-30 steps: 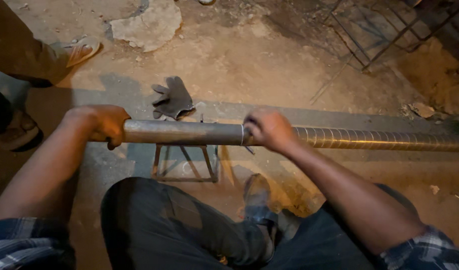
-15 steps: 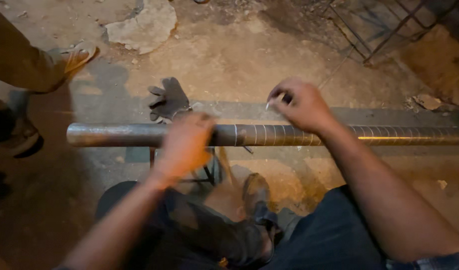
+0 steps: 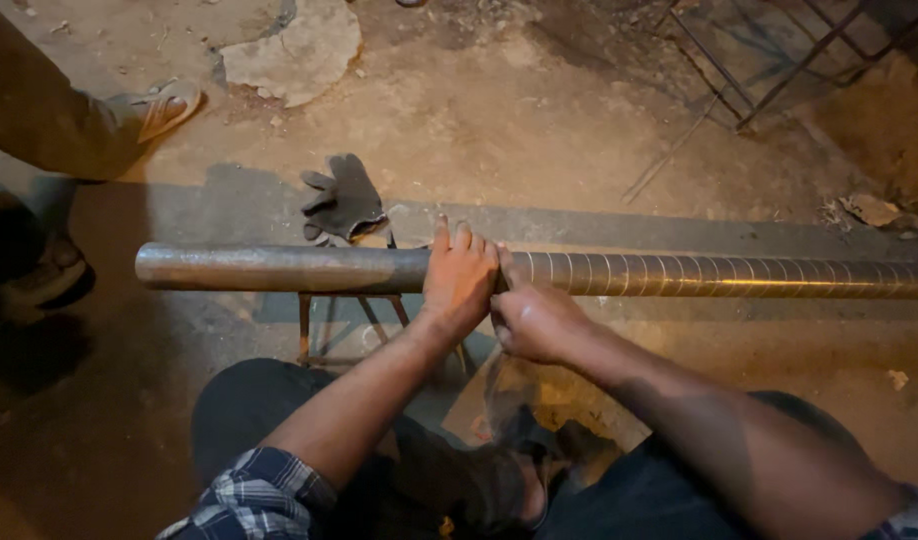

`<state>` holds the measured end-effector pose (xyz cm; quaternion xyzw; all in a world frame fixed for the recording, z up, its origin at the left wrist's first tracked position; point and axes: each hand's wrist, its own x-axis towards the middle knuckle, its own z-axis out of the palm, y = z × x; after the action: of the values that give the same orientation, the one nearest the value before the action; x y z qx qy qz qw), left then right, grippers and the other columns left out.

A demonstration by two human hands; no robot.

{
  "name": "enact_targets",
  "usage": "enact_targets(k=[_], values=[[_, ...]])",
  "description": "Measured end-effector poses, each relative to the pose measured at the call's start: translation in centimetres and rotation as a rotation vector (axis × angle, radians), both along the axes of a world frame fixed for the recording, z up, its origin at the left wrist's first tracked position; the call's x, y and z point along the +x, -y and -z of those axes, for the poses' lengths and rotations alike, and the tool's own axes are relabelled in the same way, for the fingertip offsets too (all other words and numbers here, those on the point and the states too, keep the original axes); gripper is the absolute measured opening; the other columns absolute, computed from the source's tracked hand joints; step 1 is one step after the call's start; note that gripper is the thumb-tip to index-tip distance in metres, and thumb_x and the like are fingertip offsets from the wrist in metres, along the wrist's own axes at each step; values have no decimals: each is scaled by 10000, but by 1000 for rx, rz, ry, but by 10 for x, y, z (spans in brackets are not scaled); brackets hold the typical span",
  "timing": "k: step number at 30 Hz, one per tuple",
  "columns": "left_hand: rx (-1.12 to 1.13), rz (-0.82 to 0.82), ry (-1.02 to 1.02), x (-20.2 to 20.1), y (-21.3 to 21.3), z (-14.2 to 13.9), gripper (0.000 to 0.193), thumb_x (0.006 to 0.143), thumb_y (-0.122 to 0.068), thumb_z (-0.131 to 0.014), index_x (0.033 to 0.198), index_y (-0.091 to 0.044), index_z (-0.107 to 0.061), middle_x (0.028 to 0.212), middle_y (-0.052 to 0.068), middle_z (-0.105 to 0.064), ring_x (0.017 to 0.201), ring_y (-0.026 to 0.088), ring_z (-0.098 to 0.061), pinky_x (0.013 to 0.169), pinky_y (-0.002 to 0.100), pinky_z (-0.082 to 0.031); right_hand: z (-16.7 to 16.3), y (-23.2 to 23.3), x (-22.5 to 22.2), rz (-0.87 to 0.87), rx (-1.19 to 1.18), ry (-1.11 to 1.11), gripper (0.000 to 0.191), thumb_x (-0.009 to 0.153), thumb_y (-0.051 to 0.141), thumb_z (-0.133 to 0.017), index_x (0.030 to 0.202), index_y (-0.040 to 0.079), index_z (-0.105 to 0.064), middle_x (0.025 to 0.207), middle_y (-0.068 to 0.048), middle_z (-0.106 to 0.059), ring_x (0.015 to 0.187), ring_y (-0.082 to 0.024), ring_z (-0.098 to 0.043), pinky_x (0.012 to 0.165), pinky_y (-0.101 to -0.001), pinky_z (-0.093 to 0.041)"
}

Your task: The person marks a long metal pipe with a white marker while it rests on a small metal stand. They repeatedly rotate the pipe and draw lines along its length, creating evenly spaced markings.

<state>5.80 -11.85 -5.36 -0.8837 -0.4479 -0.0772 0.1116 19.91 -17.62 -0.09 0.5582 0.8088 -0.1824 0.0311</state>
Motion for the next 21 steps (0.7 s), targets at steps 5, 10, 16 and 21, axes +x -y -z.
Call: enact_targets(k=[5, 10, 16, 21], values=[[-67, 35, -27, 0, -7, -7, 393, 792, -183, -702, 1164, -59, -727, 1138, 152, -714, 1202, 345, -586, 1168, 582, -290, 23, 6, -4, 102, -13, 68, 234, 944, 233, -575, 885, 103, -761, 1316, -243, -635, 889, -404, -719, 796, -541, -561], [-289, 19, -132, 2, -16, -28, 415, 721, -238, -769, 1112, -103, -739, 1139, 135, -718, 1198, 313, -609, 1184, 547, -279, 27, 6, -4, -62, 22, 191, 219, 880, 119, -576, 912, -20, -743, 1548, -383, -310, 874, -415, -738, 748, -518, -606], [-551, -25, -219, 6, -29, -51, 430, 704, -248, -783, 1108, -109, -733, 1146, 129, -709, 1207, 312, -604, 1187, 575, -254, 29, 1, -8, -35, -14, 214, 228, 881, 103, -575, 983, -3, -747, 1623, -386, -123, 868, -417, -745, 768, -513, -607], [-833, -72, -324, 7, -54, -69, 442, 690, -257, -795, 1104, -115, -729, 1151, 124, -701, 1214, 311, -600, 1189, 599, -233, 36, 1, -9, -23, 47, 155, 244, 907, 146, -587, 1014, -3, -748, 1582, -394, -147, 825, -425, -743, 719, -521, -606]])
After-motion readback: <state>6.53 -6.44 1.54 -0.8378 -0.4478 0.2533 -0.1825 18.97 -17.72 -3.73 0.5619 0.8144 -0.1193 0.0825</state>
